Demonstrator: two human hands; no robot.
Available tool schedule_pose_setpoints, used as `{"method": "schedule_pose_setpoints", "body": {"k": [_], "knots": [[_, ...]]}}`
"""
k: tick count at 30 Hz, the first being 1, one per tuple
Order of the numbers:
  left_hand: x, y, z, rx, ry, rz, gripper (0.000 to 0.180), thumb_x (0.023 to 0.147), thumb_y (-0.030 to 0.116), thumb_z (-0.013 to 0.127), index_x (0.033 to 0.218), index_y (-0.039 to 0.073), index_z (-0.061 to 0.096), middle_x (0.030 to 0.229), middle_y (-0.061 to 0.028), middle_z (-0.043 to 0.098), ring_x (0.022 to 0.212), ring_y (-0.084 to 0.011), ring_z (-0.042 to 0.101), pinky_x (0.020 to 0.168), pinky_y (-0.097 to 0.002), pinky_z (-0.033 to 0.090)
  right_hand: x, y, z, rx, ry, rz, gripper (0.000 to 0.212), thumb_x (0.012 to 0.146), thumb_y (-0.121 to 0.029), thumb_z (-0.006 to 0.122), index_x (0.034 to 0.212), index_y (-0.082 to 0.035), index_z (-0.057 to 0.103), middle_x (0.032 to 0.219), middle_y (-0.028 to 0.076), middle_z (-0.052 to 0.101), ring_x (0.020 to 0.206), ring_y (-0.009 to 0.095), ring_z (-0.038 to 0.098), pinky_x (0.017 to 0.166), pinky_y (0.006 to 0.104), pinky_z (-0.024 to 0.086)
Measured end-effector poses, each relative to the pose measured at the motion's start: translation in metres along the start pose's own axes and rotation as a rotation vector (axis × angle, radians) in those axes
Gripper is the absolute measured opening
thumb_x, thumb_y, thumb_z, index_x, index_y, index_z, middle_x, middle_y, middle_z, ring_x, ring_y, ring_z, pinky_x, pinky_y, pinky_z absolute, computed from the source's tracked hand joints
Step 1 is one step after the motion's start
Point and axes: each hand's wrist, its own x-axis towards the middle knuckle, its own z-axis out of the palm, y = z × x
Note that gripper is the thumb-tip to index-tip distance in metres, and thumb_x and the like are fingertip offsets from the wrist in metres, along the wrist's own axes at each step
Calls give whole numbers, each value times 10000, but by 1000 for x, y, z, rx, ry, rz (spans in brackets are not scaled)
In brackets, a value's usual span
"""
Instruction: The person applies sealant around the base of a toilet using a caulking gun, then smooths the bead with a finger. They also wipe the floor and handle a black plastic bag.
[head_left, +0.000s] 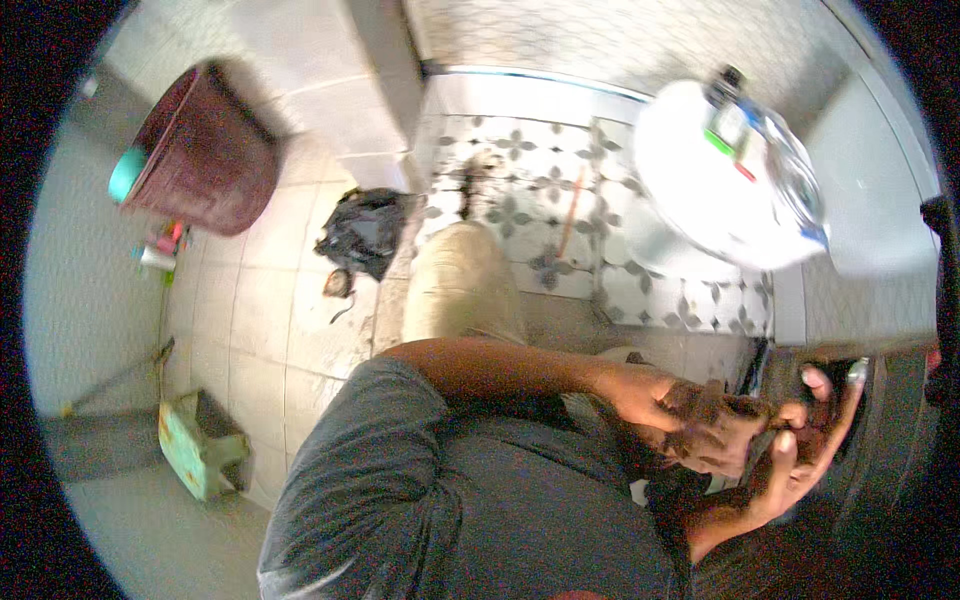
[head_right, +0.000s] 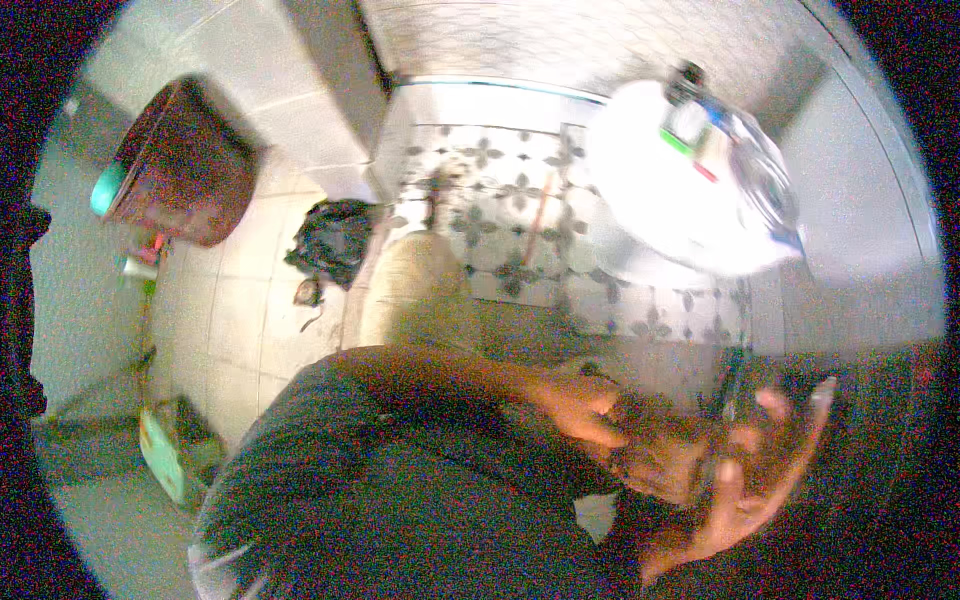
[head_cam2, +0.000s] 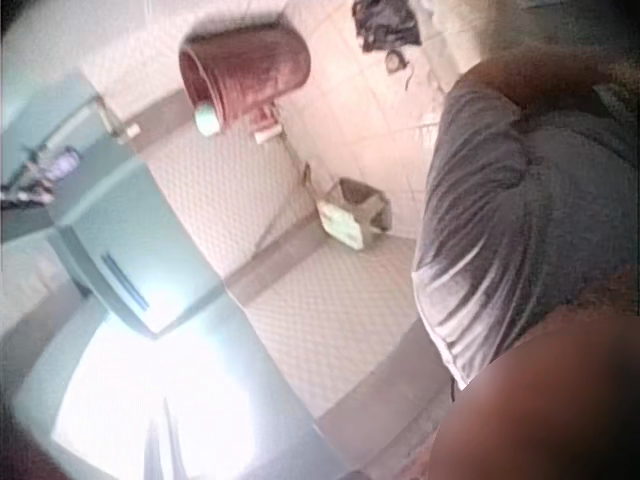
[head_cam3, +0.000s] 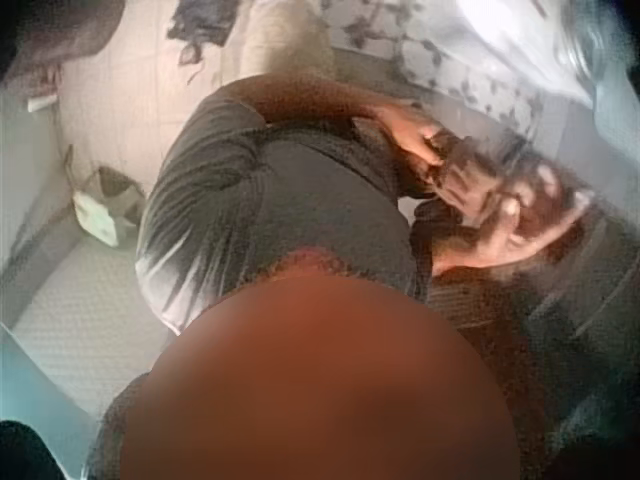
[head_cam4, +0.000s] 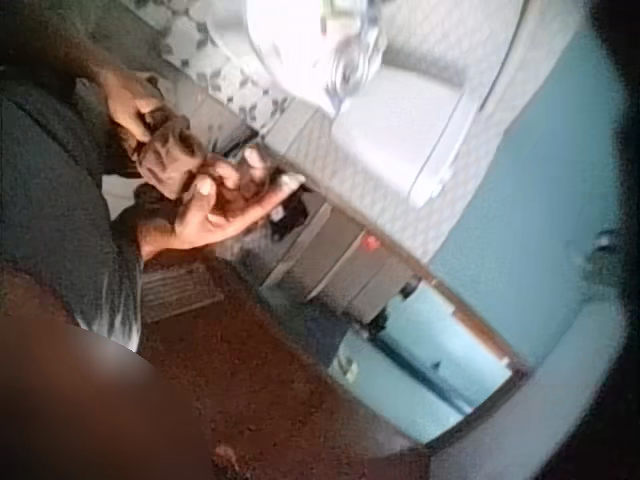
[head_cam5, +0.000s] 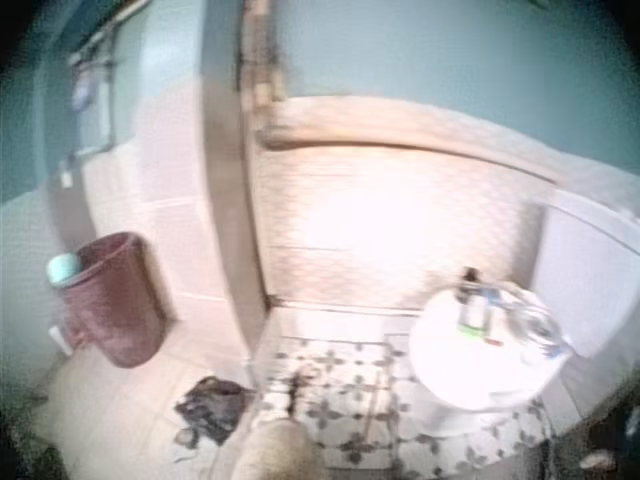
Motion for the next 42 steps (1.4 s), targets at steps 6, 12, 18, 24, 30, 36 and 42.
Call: {"method": "schedule_pose_setpoints", "body": {"k": [6, 12, 18, 24, 30, 36, 42], "knots": [[-77, -84, -2, 527, 458, 61, 552, 1069, 449, 600, 1456, 59, 542, 1385, -240, 660, 1277, -449, 632, 1084, -507, 510, 16, 39, 97, -512, -361, 11, 884, 976, -116, 742, 1709, -116, 248, 1411, 171, 607, 978, 184, 647, 892, 336, 549], [-253, -59, -32, 169, 506, 4, 508, 1079, 387, 620, 1456, 46, 609, 1357, -180, 705, 1215, -303, 666, 1066, -436, 517, 5, 125, 198, -283, -728, 240, 1027, 946, -197, 803, 1731, -178, 141, 1393, 215, 624, 1058, 276, 674, 927, 430, 588], [-465, -147, -38, -210, 2164, -281, 482, 971, 476, 778, 1120, 26, 687, 961, -65, 736, 871, -155, 693, 721, -304, 548, -26, 198, 257, -195, -894, 415, 970, 966, -90, 750, 1716, -112, 134, 1355, 234, 637, 1114, 308, 674, 950, 422, 586], [-538, -294, -81, -280, 2276, -837, 832, 846, 745, 770, 1035, -65, 761, 923, -186, 767, 846, -305, 763, 753, -467, 600, -23, 206, 278, -181, -814, 313, 898, 964, -54, 729, 1694, -63, 206, 1277, 188, 648, 1133, 297, 669, 922, 386, 592], [-532, -318, -95, -164, 2496, -958, 658, 880, 581, 818, 1016, -60, 750, 965, -262, 769, 907, -423, 744, 823, -488, 565, -12, 186, 286, -76, -745, 394, 837, 964, -11, 715, 1678, -59, 281, 1292, 166, 646, 1115, 238, 679, 951, 369, 575], [-507, -287, -63, -232, 2414, -130, 384, 1017, 394, 761, 842, 82, 622, 769, 28, 599, 721, -106, 562, 652, -331, 459, -6, 159, 355, 43, -914, 295, 879, 962, -223, 782, 1676, -62, 295, 1408, 220, 622, 1241, 319, 645, 1026, 437, 552], [-473, -238, -26, 60, 2367, 27, 284, 1007, 246, 791, 883, 52, 624, 845, 59, 548, 796, -79, 482, 718, -269, 422, -17, 105, 472, 37, -1172, -20, 911, 963, -132, 759, 1701, -107, 225, 1423, 231, 623, 1228, 326, 661, 971, 431, 569]]}}
